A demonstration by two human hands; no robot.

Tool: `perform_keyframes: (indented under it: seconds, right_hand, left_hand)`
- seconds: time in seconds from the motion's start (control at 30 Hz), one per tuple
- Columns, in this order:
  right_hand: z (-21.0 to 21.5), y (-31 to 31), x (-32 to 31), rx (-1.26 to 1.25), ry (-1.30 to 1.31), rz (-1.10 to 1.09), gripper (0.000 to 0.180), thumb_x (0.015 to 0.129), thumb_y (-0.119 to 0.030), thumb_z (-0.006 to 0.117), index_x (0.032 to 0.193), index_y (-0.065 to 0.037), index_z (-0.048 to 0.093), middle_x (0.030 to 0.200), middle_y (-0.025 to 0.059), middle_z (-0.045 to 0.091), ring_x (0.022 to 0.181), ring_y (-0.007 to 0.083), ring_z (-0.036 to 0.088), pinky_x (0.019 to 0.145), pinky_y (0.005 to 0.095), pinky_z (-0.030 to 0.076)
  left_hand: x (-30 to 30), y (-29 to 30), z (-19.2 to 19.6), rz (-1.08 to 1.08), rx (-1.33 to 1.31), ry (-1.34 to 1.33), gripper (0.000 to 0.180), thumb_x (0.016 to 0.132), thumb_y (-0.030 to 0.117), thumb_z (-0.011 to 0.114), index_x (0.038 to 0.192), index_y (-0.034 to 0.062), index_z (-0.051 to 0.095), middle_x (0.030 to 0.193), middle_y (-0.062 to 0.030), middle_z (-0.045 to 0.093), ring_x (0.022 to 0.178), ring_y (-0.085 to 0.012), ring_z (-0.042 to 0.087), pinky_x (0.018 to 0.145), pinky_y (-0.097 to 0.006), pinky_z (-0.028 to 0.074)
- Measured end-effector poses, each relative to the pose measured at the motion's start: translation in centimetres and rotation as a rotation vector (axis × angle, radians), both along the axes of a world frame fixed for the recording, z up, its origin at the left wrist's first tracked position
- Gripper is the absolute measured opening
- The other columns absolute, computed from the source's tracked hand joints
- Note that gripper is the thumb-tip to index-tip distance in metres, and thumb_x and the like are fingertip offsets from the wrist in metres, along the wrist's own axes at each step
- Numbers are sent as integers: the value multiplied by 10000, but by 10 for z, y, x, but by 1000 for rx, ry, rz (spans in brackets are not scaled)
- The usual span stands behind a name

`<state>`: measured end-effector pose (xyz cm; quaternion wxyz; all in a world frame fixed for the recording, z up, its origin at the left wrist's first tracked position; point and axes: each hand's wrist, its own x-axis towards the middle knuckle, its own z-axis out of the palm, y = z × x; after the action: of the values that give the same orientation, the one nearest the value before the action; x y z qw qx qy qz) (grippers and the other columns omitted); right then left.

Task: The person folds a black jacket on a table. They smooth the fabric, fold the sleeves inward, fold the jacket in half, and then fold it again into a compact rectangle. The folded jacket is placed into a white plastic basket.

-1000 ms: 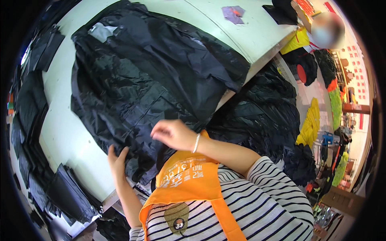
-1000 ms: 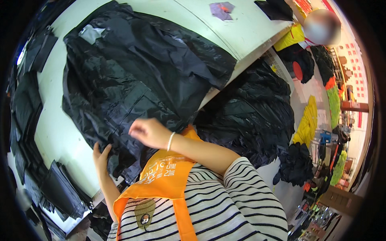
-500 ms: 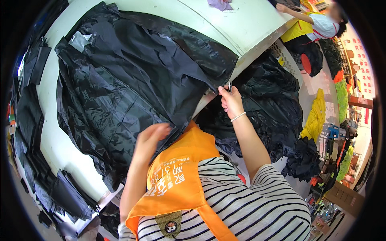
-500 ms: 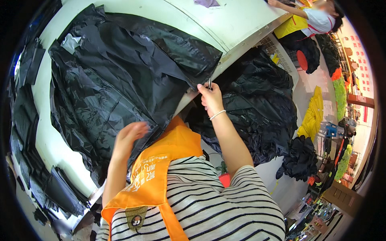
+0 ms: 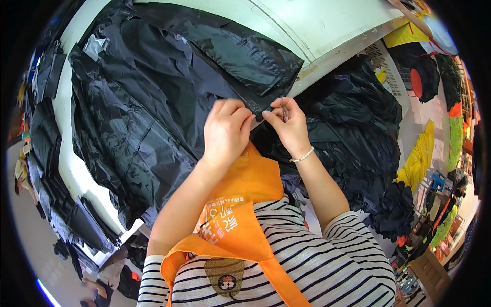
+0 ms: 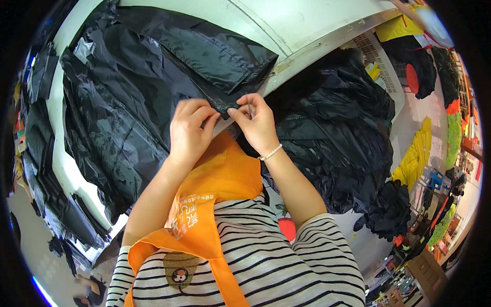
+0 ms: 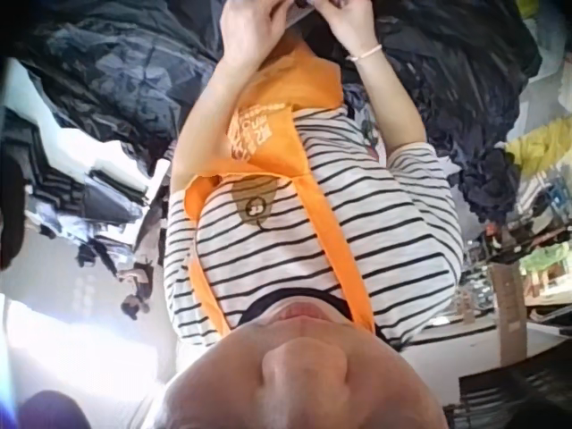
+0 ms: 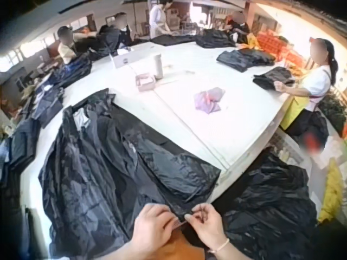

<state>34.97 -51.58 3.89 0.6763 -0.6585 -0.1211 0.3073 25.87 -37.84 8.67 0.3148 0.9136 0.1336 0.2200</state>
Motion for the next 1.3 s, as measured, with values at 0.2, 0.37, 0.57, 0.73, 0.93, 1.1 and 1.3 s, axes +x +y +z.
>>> perform_keyframes:
  seconds: [0.2, 0.37, 0.57, 0.73, 0.93, 1.1, 1.3]
  right_hand:
    - [40, -10, 28, -376, -617, 333, 292, 869, -208, 614, 1034, -24, 458, 896, 151, 576, 758, 319, 609, 673, 376, 487]
    - [50, -10, 50, -304, -657, 552, 179, 863, -160, 603, 954, -38, 508, 904, 126, 570, 782, 305, 622, 662, 378, 489]
    - [41, -6, 48, -272, -575, 538, 159, 850, -151, 617, 921, -34, 536, 875, 114, 581, 755, 283, 625, 656, 361, 488]
    - [35, -1, 49, -273, -531, 531, 139, 846, -156, 616, 891, -39, 558, 860, 109, 594, 746, 294, 616, 650, 363, 484]
    - [44, 6, 56, -322, -585, 613, 122, 833, -93, 624, 902, -11, 566, 822, 108, 595, 714, 258, 620, 646, 314, 488]
    - [34, -1, 64, -239, -428, 431, 176, 813, -135, 665, 929, -40, 572, 775, 97, 586, 698, 242, 612, 628, 313, 489]
    - [18, -11, 105, -321, -814, 196, 402, 752, 51, 636, 1122, -96, 580, 1146, 59, 573, 818, 202, 648, 701, 290, 530]
  left_hand:
    - [13, 17, -3, -178, 180, -33, 127, 728, 50, 672, 832, 45, 599, 871, -72, 623, 869, -261, 588, 742, -343, 460]
    - [19, 22, 1, -198, 295, 36, 103, 738, 79, 673, 802, 79, 591, 714, -39, 588, 711, -221, 581, 672, -328, 443]
    - [26, 23, 3, -219, 344, 31, 112, 731, 94, 681, 793, 104, 588, 608, -14, 538, 600, -193, 549, 624, -314, 425]
    - [29, 23, 1, -222, 360, 35, 120, 721, 97, 688, 788, 104, 588, 606, -7, 534, 593, -187, 546, 614, -309, 421]
    - [28, 24, -2, -210, 370, 50, 113, 721, 94, 689, 781, 106, 594, 606, -8, 531, 591, -185, 541, 611, -311, 420]
    - [-7, 25, 18, -102, 180, 16, 88, 739, 63, 684, 752, 68, 597, 642, -48, 571, 611, -240, 553, 605, -333, 431]
    - [-234, 7, -4, 556, -481, 723, 145, 854, 139, 582, 758, 30, 582, 642, -142, 582, 574, -298, 582, 536, -365, 441]
